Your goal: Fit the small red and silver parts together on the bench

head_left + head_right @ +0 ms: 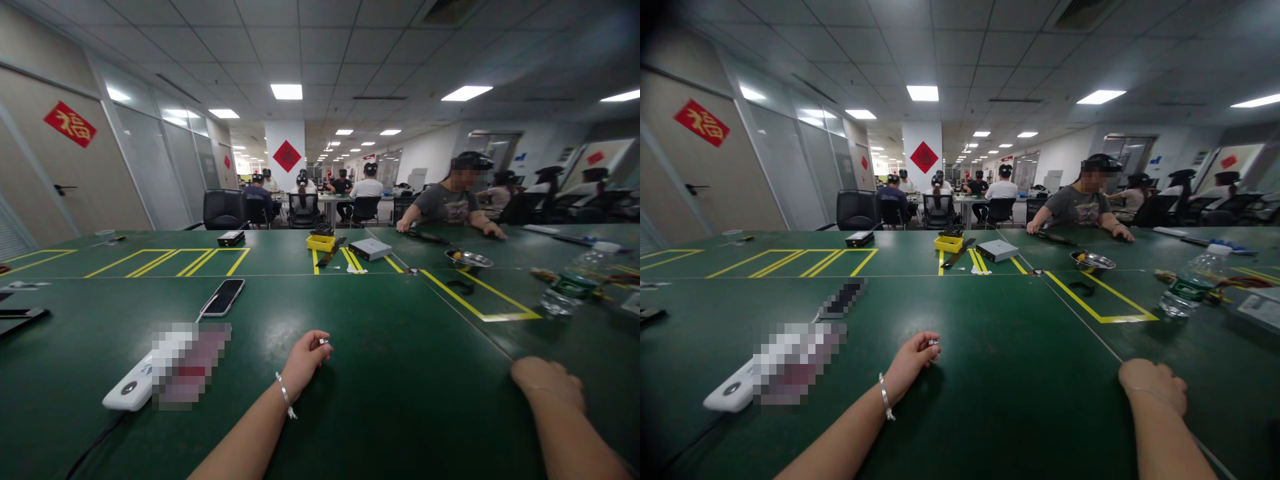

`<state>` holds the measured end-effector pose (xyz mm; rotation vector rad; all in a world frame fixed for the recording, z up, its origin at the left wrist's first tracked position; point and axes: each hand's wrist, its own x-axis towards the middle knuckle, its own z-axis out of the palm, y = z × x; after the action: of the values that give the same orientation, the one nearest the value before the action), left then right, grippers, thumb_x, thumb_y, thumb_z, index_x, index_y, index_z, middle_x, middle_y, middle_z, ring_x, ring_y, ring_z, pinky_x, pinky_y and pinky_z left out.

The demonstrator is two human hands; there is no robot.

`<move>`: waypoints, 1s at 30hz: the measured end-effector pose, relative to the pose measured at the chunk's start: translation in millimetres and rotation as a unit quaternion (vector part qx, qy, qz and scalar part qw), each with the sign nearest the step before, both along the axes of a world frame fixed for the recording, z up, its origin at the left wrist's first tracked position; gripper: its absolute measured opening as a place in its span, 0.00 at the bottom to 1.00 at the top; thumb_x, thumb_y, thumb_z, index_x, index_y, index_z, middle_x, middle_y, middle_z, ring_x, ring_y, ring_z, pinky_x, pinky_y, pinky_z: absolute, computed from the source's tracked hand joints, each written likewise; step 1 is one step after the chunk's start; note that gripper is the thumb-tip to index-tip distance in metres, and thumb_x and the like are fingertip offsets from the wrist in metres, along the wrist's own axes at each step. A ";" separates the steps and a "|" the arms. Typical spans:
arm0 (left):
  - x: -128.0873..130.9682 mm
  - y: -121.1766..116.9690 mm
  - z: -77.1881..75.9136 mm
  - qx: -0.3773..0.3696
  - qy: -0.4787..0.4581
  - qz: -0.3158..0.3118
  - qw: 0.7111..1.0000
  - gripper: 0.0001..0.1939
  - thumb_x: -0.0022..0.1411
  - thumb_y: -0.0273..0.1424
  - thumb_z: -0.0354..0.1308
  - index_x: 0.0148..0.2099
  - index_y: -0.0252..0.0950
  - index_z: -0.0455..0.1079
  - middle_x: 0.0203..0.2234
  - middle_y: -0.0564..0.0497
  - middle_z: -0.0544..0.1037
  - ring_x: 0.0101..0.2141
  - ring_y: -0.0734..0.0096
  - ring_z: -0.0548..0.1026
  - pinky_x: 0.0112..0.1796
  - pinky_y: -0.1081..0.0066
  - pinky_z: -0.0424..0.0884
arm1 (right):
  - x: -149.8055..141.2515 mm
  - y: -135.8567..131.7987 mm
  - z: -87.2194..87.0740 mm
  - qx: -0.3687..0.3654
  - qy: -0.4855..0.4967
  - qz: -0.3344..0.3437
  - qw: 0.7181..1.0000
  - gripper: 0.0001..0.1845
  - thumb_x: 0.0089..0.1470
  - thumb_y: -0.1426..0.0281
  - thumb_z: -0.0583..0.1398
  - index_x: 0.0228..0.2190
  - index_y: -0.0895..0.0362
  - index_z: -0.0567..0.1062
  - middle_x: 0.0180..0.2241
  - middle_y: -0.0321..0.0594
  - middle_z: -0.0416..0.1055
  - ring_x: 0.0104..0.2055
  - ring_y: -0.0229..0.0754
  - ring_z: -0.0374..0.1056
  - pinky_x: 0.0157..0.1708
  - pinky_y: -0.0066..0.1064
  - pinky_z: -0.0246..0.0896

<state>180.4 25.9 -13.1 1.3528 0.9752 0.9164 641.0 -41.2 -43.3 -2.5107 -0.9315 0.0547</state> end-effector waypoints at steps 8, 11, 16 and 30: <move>0.6 -1.1 2.6 0.006 0.000 -0.001 1.000 0.12 0.49 0.29 0.53 0.38 0.33 0.62 0.25 0.53 0.69 0.25 0.77 0.68 0.25 0.77 0.60 | -28.0 2.3 31.5 -0.141 -0.003 -0.033 0.989 0.14 0.43 0.75 0.50 0.31 0.64 0.71 0.38 0.64 0.61 0.42 0.58 0.59 0.23 0.37 0.51; 2.2 -1.8 3.7 0.005 0.000 0.005 1.000 0.11 0.48 0.28 0.54 0.37 0.34 0.62 0.24 0.55 0.69 0.24 0.78 0.68 0.25 0.77 0.61 | -46.2 11.4 37.0 -0.104 -0.061 0.052 0.991 0.15 0.44 0.75 0.48 0.34 0.62 0.70 0.36 0.59 0.63 0.37 0.51 0.63 0.27 0.36 0.54; 3.2 -0.5 0.0 0.006 -0.024 0.009 1.000 0.11 0.44 0.25 0.56 0.33 0.34 0.62 0.22 0.56 0.68 0.23 0.79 0.67 0.26 0.77 0.60 | -122.1 35.6 43.9 0.041 -0.142 0.240 0.959 0.14 0.46 0.74 0.47 0.32 0.59 0.69 0.38 0.48 0.64 0.37 0.44 0.63 0.36 0.35 0.56; 5.7 2.1 -7.2 0.064 -0.003 -0.023 0.998 0.09 0.52 0.35 0.50 0.33 0.34 0.62 0.21 0.55 0.68 0.22 0.77 0.66 0.24 0.76 0.60 | -322.5 44.1 40.8 0.175 0.515 0.379 0.749 0.13 0.42 0.61 0.54 0.26 0.58 0.65 0.19 0.32 0.63 0.18 0.31 0.57 0.19 0.25 0.52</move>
<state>186.2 28.0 -20.3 1.4725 0.8890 0.9609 318.5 2.9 -2.5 -1.2205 -1.1713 1.2411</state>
